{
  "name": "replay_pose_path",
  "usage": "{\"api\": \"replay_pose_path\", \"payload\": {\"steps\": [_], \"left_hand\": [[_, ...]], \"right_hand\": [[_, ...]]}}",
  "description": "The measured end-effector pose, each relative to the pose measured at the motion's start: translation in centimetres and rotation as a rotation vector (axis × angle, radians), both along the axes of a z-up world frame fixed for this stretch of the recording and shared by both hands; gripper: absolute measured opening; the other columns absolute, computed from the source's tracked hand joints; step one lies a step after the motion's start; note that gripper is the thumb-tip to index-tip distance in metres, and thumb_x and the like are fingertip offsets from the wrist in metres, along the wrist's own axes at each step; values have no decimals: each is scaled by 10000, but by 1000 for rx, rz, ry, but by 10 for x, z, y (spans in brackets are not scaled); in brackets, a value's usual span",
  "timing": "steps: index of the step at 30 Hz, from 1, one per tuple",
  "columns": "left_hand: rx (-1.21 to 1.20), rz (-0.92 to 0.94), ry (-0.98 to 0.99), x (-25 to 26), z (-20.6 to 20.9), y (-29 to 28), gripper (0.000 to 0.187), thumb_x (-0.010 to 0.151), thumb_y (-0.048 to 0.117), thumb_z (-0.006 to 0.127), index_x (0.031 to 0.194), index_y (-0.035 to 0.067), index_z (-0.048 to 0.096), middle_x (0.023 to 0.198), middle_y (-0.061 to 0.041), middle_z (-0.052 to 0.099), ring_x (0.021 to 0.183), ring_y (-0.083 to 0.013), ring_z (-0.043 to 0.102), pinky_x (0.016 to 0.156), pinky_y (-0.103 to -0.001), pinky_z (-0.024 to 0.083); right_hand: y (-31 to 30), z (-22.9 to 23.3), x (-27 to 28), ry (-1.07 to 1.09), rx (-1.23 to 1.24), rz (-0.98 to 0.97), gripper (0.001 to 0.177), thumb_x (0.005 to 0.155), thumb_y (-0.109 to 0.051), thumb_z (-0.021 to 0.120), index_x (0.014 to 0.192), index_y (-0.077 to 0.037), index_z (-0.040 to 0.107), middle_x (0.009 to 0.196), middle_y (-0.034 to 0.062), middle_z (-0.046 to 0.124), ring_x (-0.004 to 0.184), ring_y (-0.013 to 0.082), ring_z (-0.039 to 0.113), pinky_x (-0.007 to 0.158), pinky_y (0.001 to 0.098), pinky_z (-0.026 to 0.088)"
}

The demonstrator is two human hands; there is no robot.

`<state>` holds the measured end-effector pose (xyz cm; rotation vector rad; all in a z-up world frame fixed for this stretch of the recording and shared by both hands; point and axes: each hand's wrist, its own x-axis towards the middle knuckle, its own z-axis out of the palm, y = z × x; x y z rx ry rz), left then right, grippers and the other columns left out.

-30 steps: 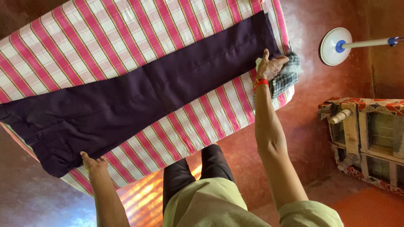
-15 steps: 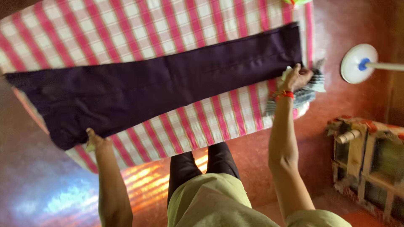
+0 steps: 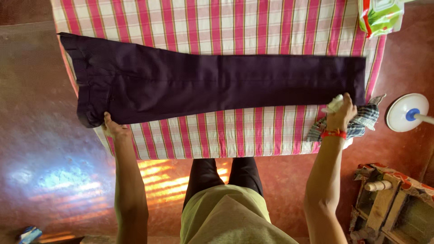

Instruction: The person wipes a dark purple pair of trousers laid out on a striped table using a white cloth. They repeatedly smooth and rub the fabric surface, then fold the trousers in half lengthwise and continue wiping before folding them again.

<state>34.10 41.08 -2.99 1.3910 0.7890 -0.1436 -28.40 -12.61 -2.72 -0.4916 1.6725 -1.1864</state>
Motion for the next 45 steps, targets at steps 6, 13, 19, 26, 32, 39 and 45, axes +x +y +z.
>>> {"api": "replay_pose_path", "payload": {"steps": [6, 13, 19, 26, 32, 39, 45], "left_hand": [[-273, -36, -296, -8, 55, 58, 562, 767, 86, 669, 1291, -103, 591, 1253, -235, 689, 1077, -382, 739, 970, -487, 610], [-34, 112, -483, 0, 164, 102, 772, 663, -12, 675, 1339, 85, 314, 1225, -208, 557, 1065, -424, 650, 900, -572, 645], [411, -223, -537, 97, 51, 38, 722, 881, -2, 770, 1425, 127, 313, 1407, -145, 496, 1319, -320, 536, 1109, -482, 473], [711, -771, -527, 68, 4, -69, 516, 1004, 233, 725, 1374, 108, 388, 1372, -234, 603, 1291, -342, 593, 1084, -537, 464], [1375, -1005, -586, -2, 29, -41, 785, 978, 605, 710, 1506, 117, 396, 1556, -254, 388, 1457, -470, 299, 1167, -662, 244], [1551, -578, -84, -22, 12, 10, 1188, 760, 808, 733, 1575, 136, 191, 1604, -284, 191, 1508, -438, 198, 1172, -681, 230], [644, -188, 290, -24, 23, 33, 1242, 633, 484, 858, 1519, 175, 43, 1494, -232, 365, 1314, -419, 519, 1048, -572, 535]], "right_hand": [[43, 81, -18, -132, -132, 53, 136, 892, -115, 678, 966, -4, 652, 877, 91, 670, 745, 234, 714, 668, 362, 624], [49, 153, -12, -14, -99, 135, 75, 907, -90, 628, 878, -20, 624, 870, 79, 655, 758, 223, 684, 717, 363, 608], [-36, 52, 16, 54, -148, 345, 241, 998, -171, 699, 851, -53, 549, 782, 45, 533, 657, 170, 527, 574, 323, 437], [-71, 12, 51, 509, 8, 497, 290, 934, -293, 772, 965, -54, 611, 794, 62, 590, 636, 145, 539, 517, 296, 412], [-34, 5, 20, 899, -38, 518, 493, 871, -342, 885, 1073, -36, 556, 944, 78, 604, 777, 151, 588, 657, 298, 521], [-34, 5, 30, 711, 11, 474, 441, 873, -266, 904, 1009, 5, 584, 932, 96, 665, 751, 147, 613, 649, 304, 526], [-46, 15, 26, 499, 167, 489, 244, 840, -182, 833, 908, -84, 620, 809, 14, 694, 652, 108, 632, 554, 273, 533]]}}
